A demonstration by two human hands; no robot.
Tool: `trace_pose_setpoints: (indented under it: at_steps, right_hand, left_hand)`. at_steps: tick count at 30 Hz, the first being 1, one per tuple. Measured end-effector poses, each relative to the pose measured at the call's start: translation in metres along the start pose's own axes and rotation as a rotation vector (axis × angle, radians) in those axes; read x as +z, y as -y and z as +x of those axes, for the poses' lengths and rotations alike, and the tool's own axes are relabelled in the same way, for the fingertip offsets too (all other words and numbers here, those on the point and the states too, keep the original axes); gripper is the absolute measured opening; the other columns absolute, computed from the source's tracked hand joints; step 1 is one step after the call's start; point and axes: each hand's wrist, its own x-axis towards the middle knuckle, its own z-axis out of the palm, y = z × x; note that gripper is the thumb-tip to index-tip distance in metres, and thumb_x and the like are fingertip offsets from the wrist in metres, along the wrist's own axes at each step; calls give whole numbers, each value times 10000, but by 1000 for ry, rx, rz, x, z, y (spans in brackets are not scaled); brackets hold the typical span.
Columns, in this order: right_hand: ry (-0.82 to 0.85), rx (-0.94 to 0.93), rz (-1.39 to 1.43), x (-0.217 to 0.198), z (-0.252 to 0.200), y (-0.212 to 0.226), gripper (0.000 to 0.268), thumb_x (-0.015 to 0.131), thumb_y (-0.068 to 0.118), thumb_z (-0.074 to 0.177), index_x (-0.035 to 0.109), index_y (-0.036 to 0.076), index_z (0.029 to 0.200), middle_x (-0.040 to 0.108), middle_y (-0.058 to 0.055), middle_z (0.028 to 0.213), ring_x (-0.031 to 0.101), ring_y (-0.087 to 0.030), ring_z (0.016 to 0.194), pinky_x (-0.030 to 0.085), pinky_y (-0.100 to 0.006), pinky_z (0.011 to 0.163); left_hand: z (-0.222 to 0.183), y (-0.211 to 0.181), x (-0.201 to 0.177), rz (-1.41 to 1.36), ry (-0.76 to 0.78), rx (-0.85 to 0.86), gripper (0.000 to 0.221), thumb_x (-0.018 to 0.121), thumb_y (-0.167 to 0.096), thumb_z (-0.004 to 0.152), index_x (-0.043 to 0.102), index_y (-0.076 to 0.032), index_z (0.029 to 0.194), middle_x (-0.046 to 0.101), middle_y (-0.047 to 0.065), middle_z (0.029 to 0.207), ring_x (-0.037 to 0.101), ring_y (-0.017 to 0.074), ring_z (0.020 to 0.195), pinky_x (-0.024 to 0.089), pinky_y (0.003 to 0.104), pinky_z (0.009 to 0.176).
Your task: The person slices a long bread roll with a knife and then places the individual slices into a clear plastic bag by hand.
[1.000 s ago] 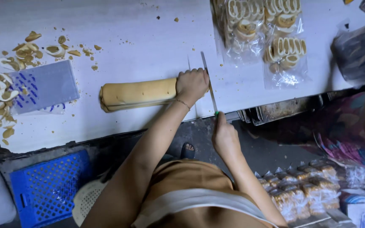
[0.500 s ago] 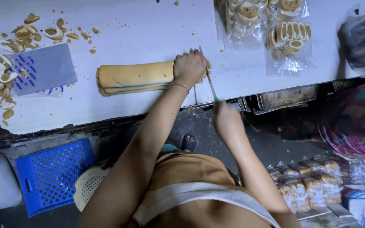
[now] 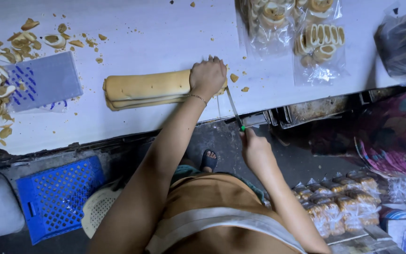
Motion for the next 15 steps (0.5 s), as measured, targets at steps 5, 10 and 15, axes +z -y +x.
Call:
trace_pose_setpoints:
  at_steps: [5, 10, 15]
  right_hand:
    - [-17, -40, 19, 70, 78, -40, 284, 543, 228, 1069, 634, -25, 977, 651, -332, 767, 638, -547, 772, 484, -622, 699]
    - [-70, -85, 51, 38, 27, -30, 240, 539, 209, 1038, 631, -13, 1022, 645, -330, 765, 638, -551, 767, 481, -621, 666]
    - [-1, -6, 33, 60, 6, -46, 248, 533, 244, 1032, 627, 24, 1095, 625, -325, 671, 641, -540, 677, 484, -619, 631]
  left_hand:
    - [-7, -2, 2, 24, -42, 28, 356, 468, -292, 972, 715, -70, 845, 742, 141, 840, 721, 306, 688, 547, 484, 653]
    - [-1, -2, -8, 15, -28, 5, 371, 457, -296, 987, 722, -78, 847, 737, 129, 830, 715, 321, 667, 544, 491, 658]
    - [1, 3, 1, -4, 14, 5, 382, 436, -269, 1006, 722, -75, 841, 745, 125, 819, 720, 303, 679, 544, 485, 657]
